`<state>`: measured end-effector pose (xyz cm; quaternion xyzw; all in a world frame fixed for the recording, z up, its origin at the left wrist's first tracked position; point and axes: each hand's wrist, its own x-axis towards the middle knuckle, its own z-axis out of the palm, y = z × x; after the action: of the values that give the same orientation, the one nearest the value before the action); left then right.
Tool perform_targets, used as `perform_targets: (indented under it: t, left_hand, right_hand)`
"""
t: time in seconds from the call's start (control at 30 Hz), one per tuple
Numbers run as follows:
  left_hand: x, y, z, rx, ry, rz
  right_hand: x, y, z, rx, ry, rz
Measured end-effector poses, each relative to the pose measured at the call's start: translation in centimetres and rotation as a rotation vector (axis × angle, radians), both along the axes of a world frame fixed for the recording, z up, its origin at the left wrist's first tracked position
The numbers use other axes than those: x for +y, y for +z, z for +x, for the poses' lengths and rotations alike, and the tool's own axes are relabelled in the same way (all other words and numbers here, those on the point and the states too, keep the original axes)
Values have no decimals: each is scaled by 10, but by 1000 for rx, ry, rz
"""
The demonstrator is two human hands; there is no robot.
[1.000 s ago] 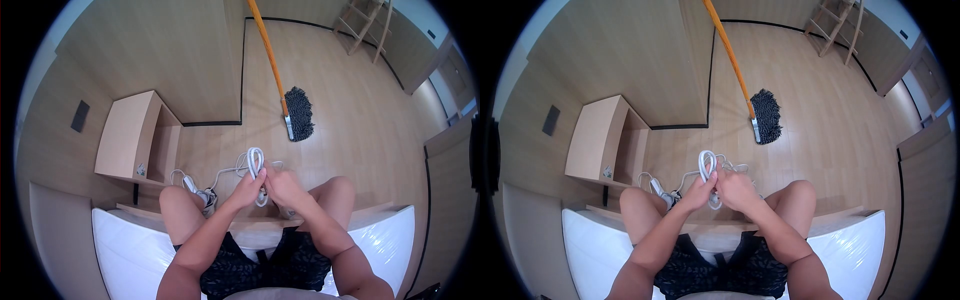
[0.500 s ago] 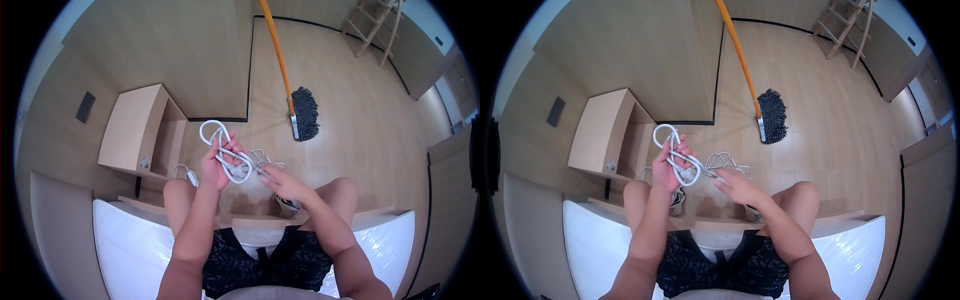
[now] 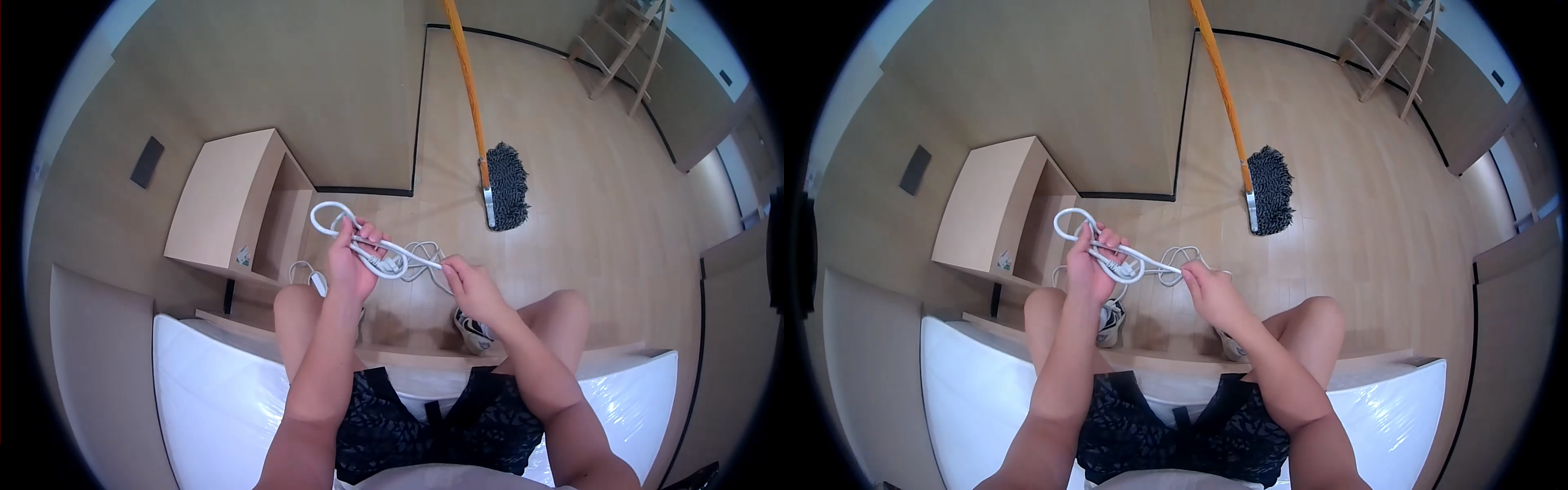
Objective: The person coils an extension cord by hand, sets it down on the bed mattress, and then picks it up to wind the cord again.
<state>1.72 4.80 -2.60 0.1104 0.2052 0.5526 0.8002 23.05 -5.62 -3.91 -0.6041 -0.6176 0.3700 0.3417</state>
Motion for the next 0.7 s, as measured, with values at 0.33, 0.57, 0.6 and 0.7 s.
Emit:
perform_targets:
  t: [0.33,0.57,0.6,0.7]
  left_hand:
    - [28,5,-31,205,694,-76]
    - [25,-37,-13,1159,428,227]
    - [21,-37,-3,1201,359,311]
    - [8,-30,17,1331,85,446]
  right_hand:
    - [-3,-36,-15,-141,324,-51]
    - [-12,-11,-23,-235,440,199]
    - [-13,-8,-24,-216,378,233]
    - [-10,-10,-16,-132,226,361]
